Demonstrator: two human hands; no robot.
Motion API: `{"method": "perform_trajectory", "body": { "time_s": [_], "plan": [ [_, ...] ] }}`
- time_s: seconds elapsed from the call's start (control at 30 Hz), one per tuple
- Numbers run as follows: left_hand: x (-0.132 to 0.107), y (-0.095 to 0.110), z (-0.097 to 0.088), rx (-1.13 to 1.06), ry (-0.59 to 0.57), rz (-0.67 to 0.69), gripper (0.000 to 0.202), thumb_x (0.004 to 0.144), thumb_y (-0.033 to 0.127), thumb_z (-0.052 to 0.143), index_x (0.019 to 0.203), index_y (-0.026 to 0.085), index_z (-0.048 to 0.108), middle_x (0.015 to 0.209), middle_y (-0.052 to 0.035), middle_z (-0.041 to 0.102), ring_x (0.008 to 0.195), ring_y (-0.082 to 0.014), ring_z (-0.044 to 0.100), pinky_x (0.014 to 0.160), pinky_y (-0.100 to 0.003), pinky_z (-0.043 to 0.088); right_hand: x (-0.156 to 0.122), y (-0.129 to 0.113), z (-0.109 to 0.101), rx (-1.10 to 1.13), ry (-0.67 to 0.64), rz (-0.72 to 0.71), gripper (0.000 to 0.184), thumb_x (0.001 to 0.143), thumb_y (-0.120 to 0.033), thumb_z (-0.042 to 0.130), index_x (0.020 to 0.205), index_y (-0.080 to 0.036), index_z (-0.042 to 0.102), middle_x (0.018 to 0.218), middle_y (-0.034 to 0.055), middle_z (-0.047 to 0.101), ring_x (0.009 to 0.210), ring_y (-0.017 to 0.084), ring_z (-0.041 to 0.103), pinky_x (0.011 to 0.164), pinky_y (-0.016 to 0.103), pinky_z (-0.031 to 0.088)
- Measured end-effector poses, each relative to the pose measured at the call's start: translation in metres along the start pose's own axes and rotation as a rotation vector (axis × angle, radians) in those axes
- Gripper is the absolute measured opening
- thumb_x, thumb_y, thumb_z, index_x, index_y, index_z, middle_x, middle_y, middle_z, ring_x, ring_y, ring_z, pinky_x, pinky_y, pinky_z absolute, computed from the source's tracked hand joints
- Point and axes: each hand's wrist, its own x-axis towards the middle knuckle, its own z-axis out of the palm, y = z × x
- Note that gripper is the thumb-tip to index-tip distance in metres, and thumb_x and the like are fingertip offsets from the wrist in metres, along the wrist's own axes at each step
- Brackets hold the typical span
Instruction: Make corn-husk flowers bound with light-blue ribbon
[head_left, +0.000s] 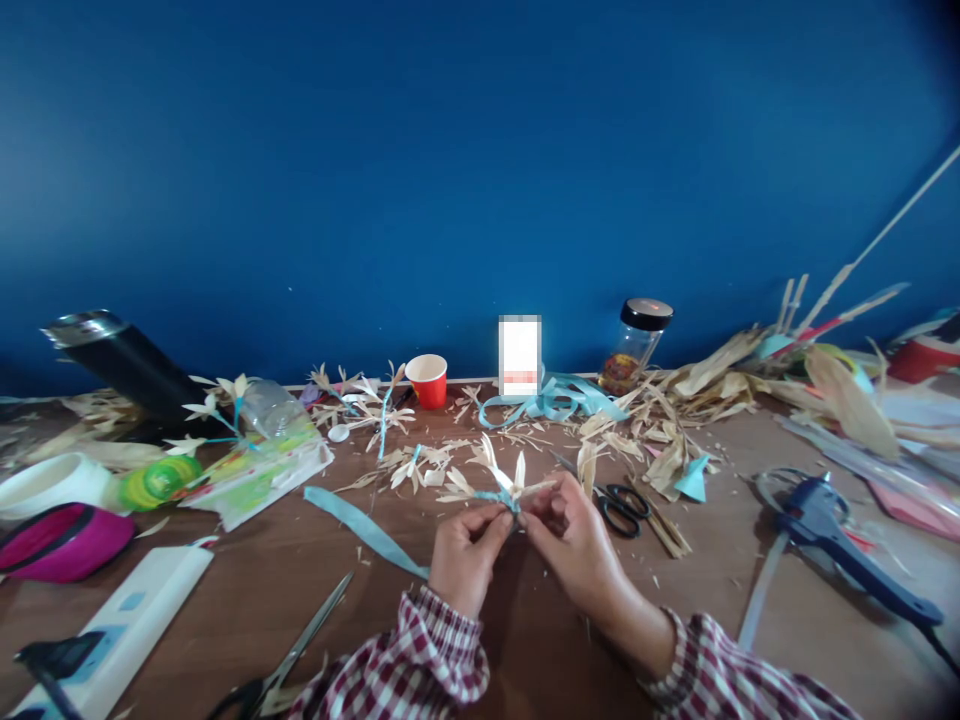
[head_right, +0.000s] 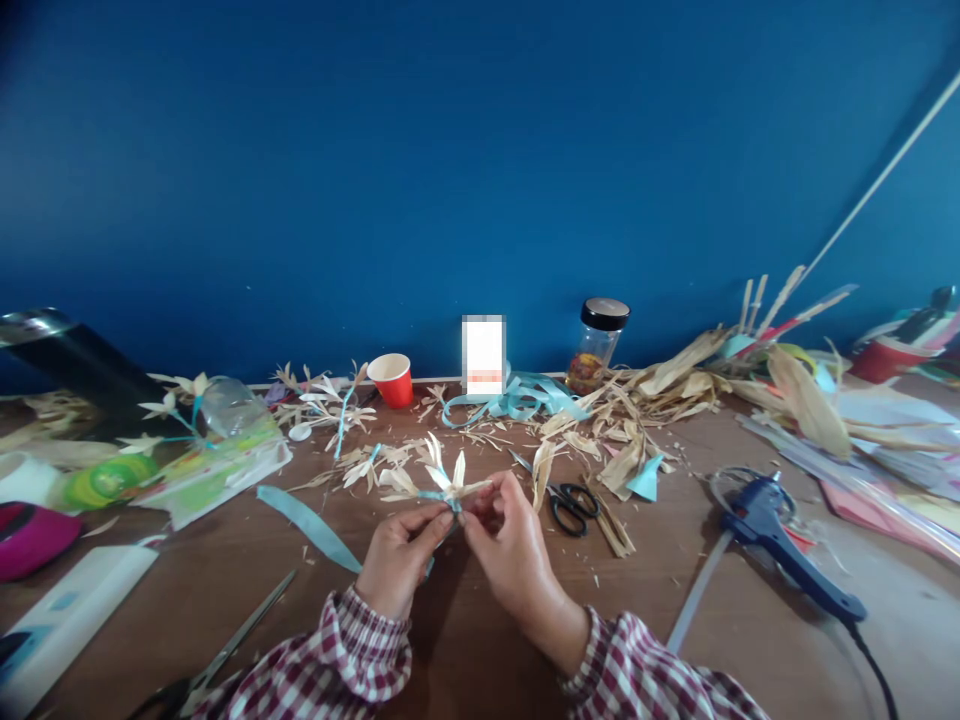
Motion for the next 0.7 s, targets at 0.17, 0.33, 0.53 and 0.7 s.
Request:
{"method": "perform_trajectory", "body": {
  "time_s": [0.17, 0.33, 0.53, 0.7],
  "plan": [
    [0.001, -0.004, -0.001, 0.04, -0.044, 0.028, 0.032, 0.067, 0.039, 0.066, 0.079, 0.011, 0.071, 0.045, 0.0046, 0.047, 0.034, -0.0026, 0.028, 0.032, -0.016, 0.02, 0.002, 0.004, -0.001, 0.036, -0.015, 0.039, 0.021, 0.073, -0.018, 0.061, 0.082, -0.02, 0.042, 0.073, -0.001, 0.06, 0.067, 0.014, 0.059, 0.062, 0.025, 0.046],
    [0.003, -0.012, -0.001, -0.02, -0.041, 0.011, 0.035, 0.067, 0.041, 0.067, 0.084, 0.011, 0.069, 0.045, 0.0056, 0.047, 0.034, -0.002, 0.026, 0.033, -0.016, 0.019, 0.002, 0.002, -0.002, 0.053, 0.003, 0.079, 0.017, 0.073, -0.021, 0.061, 0.082, -0.019, 0.047, 0.078, 0.0022, 0.063, 0.071, 0.016, 0.061, 0.066, 0.027, 0.049],
    [0.007, -0.013, -0.002, -0.079, -0.056, -0.062, 0.036, 0.062, 0.042, 0.071, 0.077, 0.01, 0.068, 0.044, 0.006, 0.046, 0.033, -0.0011, 0.025, 0.034, -0.017, 0.017, 0.0, -0.002, -0.001, -0.014, 0.057, 0.062, 0.019, 0.071, -0.021, 0.061, 0.08, -0.02, 0.045, 0.078, 0.0022, 0.062, 0.073, 0.017, 0.063, 0.067, 0.028, 0.05],
    [0.003, -0.006, 0.0, -0.018, -0.037, 0.018, 0.032, 0.067, 0.043, 0.066, 0.069, 0.011, 0.065, 0.039, 0.0081, 0.039, 0.033, -0.0025, 0.025, 0.034, -0.017, 0.017, 0.001, -0.005, 0.0, -0.085, 0.036, 0.034, 0.016, 0.073, -0.02, 0.06, 0.081, -0.019, 0.046, 0.078, 0.0028, 0.064, 0.072, 0.017, 0.063, 0.066, 0.028, 0.049]
  ]
}}
